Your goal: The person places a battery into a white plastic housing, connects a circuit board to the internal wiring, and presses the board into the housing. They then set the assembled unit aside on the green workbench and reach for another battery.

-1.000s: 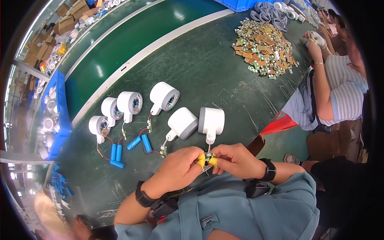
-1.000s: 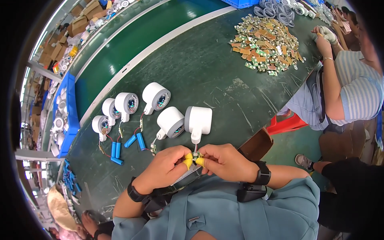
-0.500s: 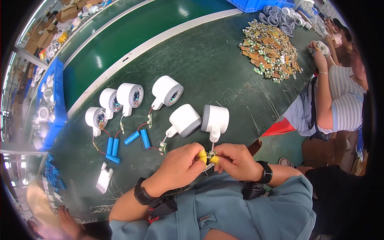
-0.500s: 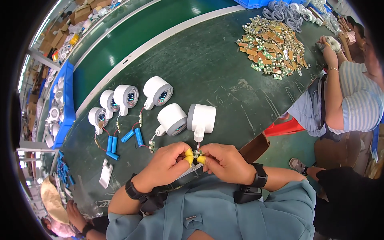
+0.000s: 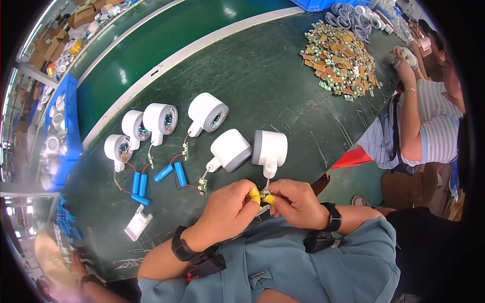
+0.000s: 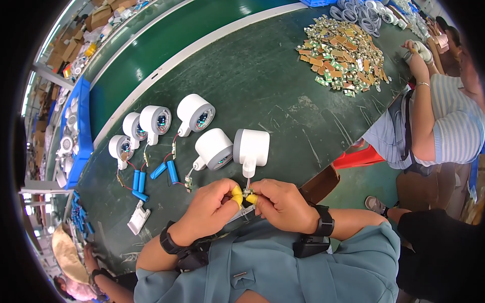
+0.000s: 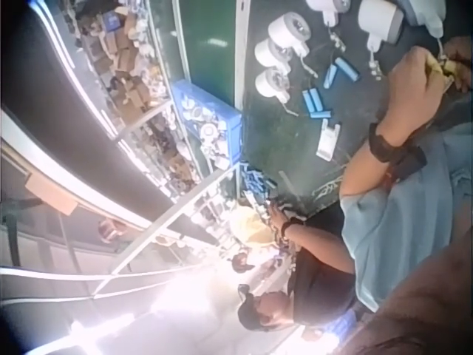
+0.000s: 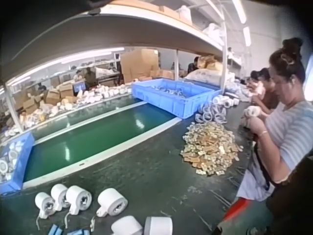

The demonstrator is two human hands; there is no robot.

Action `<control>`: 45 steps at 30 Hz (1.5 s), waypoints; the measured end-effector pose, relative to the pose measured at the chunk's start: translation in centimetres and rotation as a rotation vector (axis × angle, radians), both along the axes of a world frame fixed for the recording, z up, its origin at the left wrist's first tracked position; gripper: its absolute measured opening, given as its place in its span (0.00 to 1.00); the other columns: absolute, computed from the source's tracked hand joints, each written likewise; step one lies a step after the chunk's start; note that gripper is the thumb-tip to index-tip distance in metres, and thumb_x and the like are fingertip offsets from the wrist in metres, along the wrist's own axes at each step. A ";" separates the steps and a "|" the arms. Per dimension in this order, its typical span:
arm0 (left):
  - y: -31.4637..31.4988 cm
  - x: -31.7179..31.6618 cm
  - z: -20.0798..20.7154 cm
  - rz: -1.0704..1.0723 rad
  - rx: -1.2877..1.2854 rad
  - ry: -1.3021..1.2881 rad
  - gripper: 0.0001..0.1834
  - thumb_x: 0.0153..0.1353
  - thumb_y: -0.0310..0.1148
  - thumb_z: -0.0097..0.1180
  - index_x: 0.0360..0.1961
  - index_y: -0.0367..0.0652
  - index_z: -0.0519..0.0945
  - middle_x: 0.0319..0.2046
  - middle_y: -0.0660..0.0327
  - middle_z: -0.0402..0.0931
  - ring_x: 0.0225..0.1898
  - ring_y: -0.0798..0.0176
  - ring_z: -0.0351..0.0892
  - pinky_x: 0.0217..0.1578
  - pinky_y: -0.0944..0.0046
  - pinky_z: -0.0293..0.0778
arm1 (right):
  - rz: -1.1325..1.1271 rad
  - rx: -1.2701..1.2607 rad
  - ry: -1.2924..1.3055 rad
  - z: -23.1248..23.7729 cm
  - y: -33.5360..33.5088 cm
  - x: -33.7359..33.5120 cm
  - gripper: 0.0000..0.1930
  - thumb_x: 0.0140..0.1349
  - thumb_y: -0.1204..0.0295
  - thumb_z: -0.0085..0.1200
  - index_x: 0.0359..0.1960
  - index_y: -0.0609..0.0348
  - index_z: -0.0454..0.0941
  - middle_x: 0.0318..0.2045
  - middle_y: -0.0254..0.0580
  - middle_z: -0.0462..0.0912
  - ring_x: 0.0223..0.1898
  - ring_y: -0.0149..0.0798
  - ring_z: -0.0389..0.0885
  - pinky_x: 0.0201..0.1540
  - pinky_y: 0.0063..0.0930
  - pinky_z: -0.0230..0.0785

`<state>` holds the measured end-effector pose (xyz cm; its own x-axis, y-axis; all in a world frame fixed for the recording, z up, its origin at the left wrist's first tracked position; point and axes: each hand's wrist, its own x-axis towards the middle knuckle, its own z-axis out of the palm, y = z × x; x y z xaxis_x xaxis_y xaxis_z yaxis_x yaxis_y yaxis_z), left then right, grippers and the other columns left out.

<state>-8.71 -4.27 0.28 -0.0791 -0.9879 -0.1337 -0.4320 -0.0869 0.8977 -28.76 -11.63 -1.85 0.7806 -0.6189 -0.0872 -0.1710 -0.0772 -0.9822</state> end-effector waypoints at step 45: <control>-1.5 0.9 -0.4 -0.245 -0.304 -0.143 0.13 0.50 0.22 0.51 0.39 0.37 0.72 0.28 0.53 0.69 0.29 0.47 0.71 0.31 0.54 0.69 | 0.133 0.252 0.035 1.2 -1.8 0.0 0.07 0.71 0.78 0.45 0.43 0.68 0.75 0.33 0.42 0.84 0.34 0.30 0.86 0.37 0.23 0.80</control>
<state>-7.82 -5.73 -0.17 -0.3190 -0.9382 0.1344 -0.5289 0.2939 0.7962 -28.79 -13.40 -0.63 0.8475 -0.4663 -0.2536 -0.2097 0.1448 -0.9670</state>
